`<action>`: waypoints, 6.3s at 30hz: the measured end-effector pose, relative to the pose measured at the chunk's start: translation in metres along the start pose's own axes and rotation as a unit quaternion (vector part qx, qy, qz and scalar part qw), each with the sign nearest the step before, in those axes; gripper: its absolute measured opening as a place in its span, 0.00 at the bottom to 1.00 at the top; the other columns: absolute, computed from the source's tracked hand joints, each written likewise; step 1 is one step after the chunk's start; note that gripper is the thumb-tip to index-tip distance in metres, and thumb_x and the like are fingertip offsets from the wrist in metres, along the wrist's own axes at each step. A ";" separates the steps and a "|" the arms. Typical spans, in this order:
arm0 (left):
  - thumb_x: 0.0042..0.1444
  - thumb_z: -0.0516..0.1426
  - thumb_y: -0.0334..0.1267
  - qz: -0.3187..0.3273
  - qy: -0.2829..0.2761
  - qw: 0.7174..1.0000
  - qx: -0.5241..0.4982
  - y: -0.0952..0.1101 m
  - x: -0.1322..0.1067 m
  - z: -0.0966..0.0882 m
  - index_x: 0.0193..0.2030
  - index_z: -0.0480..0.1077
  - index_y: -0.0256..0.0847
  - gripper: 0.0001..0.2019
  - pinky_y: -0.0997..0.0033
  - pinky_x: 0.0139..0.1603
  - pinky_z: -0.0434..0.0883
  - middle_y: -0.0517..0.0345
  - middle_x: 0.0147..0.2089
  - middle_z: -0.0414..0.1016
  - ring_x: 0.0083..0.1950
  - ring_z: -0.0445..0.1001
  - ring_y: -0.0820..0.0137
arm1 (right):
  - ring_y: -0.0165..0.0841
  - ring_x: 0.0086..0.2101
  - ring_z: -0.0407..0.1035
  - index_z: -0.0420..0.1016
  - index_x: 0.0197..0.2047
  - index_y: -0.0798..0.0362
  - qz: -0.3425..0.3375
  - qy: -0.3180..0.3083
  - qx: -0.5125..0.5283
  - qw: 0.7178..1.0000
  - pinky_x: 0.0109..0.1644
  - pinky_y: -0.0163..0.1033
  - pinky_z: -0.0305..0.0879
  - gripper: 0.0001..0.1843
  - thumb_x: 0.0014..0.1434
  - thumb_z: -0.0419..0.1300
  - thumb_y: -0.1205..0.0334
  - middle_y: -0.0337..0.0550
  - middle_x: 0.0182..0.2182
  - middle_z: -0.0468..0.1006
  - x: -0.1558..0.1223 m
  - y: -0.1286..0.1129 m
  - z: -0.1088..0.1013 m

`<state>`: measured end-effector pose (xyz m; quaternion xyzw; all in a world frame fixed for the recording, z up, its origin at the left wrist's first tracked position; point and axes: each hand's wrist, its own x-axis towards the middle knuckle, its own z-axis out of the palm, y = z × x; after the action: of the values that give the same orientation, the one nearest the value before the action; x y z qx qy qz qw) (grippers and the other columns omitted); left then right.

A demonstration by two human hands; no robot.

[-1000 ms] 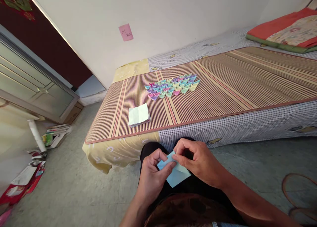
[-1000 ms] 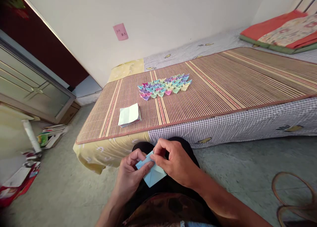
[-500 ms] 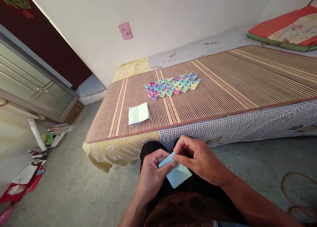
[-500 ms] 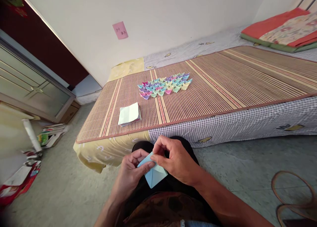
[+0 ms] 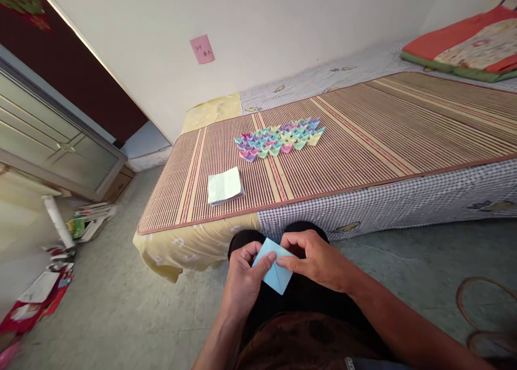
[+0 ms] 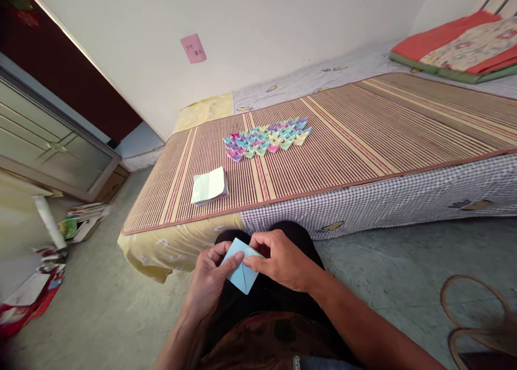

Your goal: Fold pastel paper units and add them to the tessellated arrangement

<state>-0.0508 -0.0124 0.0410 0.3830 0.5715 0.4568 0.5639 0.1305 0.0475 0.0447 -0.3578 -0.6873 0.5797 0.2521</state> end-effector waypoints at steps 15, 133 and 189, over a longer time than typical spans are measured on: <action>0.51 0.70 0.51 0.015 0.007 0.999 -0.039 -0.007 0.002 -0.002 0.29 0.72 0.35 0.20 0.76 0.25 0.59 0.63 0.23 0.67 0.23 0.61 0.78 | 0.29 0.27 0.61 0.72 0.28 0.53 -0.018 0.022 0.041 0.999 0.32 0.35 0.57 0.12 0.61 0.62 0.57 0.35 0.24 0.69 -0.005 0.005 0.000; 0.58 0.66 0.45 0.061 0.041 0.996 -0.041 0.008 -0.008 0.012 0.61 0.66 0.41 0.27 0.72 0.31 0.71 0.53 0.37 0.81 0.35 0.79 0.65 | 0.37 0.36 0.69 0.74 0.38 0.53 -0.339 0.281 -0.330 0.835 0.44 0.46 0.60 0.10 0.69 0.54 0.72 0.44 0.32 0.77 0.009 0.010 0.004; 0.52 0.70 0.43 0.079 0.064 0.994 -0.039 0.003 0.000 0.011 0.26 0.79 0.37 0.12 0.74 0.36 0.70 0.57 0.25 0.78 0.29 0.73 0.72 | 0.34 0.44 0.73 0.72 0.36 0.48 -0.224 0.221 -0.079 0.946 0.50 0.39 0.67 0.06 0.66 0.62 0.68 0.40 0.41 0.76 -0.008 0.008 0.011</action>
<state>-0.0405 -0.0110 0.0449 0.3749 0.5562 0.5456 0.5024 0.1288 0.0349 0.0353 -0.3325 -0.7201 0.3589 0.4921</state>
